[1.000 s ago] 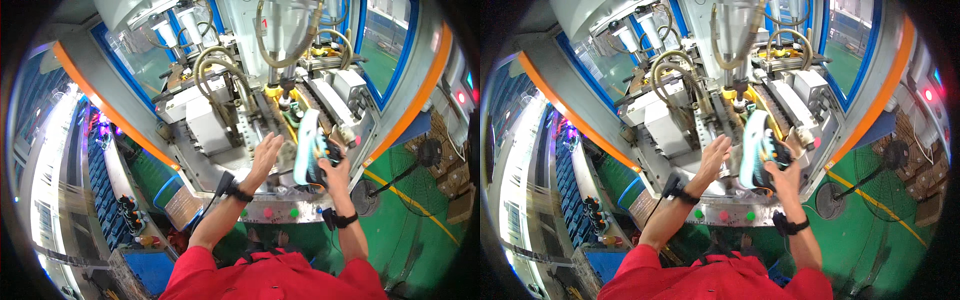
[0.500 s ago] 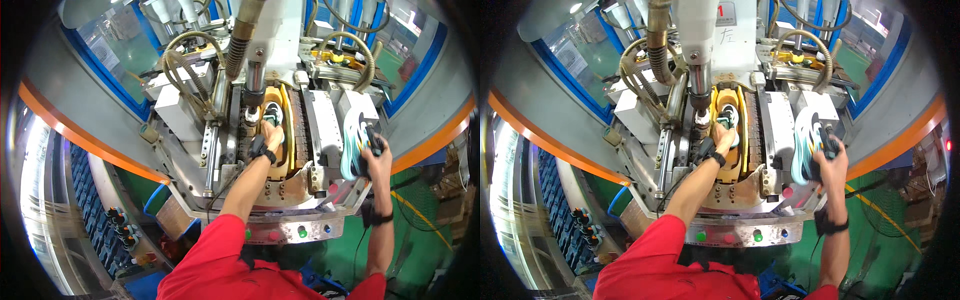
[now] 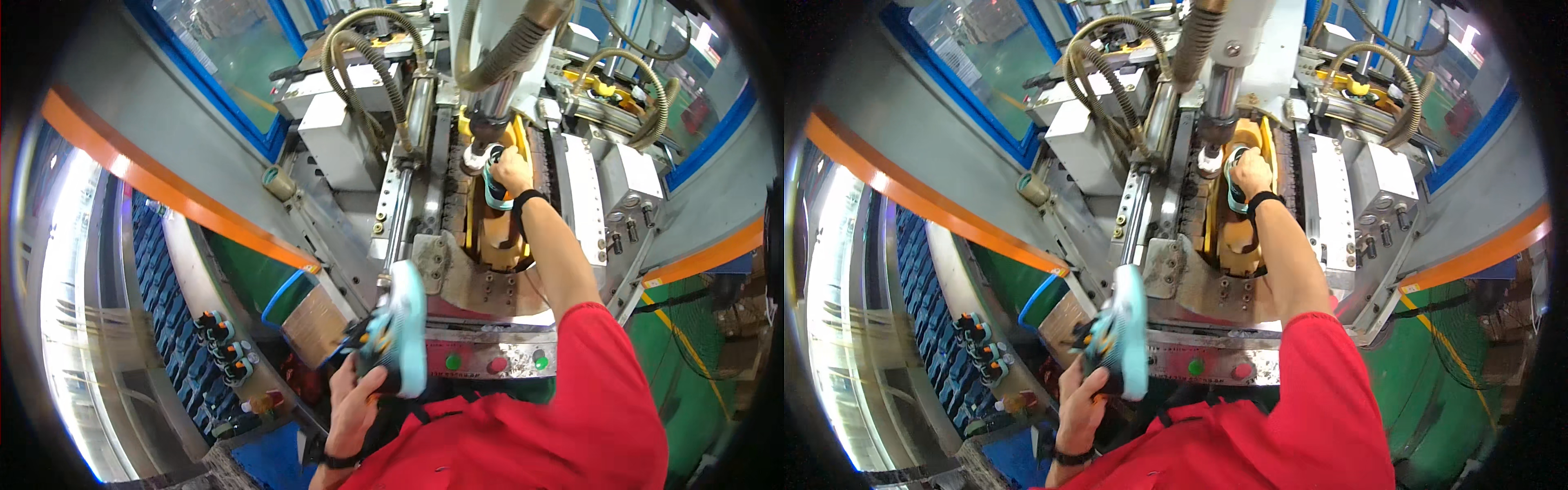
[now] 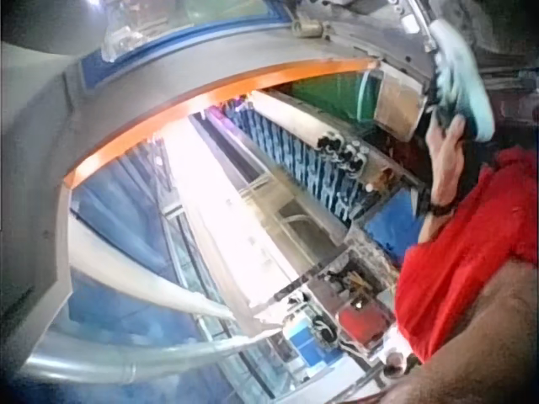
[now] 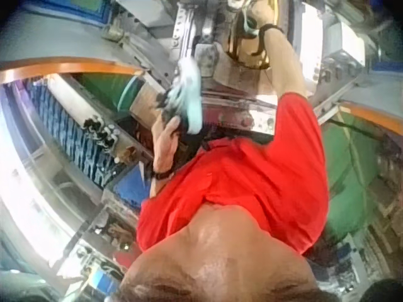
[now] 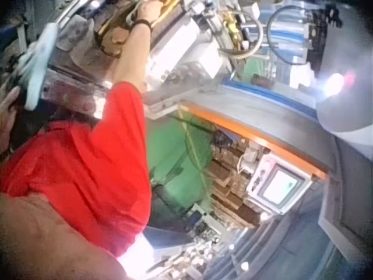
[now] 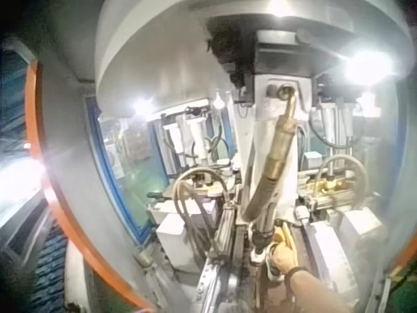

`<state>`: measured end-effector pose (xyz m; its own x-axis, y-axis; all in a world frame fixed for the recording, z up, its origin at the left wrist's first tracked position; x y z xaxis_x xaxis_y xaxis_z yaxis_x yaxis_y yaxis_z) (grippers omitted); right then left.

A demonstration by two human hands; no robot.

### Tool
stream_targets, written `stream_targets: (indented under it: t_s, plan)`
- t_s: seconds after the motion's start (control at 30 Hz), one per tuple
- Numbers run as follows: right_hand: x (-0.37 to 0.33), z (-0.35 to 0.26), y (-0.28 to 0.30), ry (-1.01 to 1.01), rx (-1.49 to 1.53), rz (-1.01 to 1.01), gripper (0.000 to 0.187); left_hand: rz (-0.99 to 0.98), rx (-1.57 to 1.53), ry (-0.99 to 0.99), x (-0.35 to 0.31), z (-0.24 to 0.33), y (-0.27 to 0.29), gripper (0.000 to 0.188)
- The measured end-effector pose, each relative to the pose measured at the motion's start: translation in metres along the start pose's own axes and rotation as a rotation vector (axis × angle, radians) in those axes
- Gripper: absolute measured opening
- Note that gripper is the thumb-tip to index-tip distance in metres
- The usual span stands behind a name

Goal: Picking up a shoe, placing it in a pressing machine for sole/heel attachment, and then placing it on a conveyor belt.

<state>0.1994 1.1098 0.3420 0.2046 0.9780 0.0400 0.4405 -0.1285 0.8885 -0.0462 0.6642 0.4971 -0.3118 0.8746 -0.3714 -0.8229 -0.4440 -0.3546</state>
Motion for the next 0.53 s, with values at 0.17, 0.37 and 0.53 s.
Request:
stream_targets:
  t_s: [0.17,0.37,0.53]
  plan:
    - [-0.024,-0.005,0.0,-0.093,-0.003,-0.11,0.064,0.304,-0.094,-0.194,-0.06,-0.013,0.063,0.039]
    - [-0.236,-0.026,0.09,0.619,0.253,-0.035,0.029,0.474,-0.175,-0.239,-0.094,-0.047,0.076,0.033]
    - [-0.376,0.021,0.007,0.753,0.303,-0.207,0.019,0.472,-0.152,-0.177,-0.097,-0.058,0.047,0.034]
Point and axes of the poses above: each hand's wrist, its own x-axis towards the middle knuckle, its own y-axis out of the back of the hand, z = x × y, the point moved 3 cm from there along x, towards the middle knuckle, and after that the axes turned 6 degrees about -y, right-handed, at the moved point
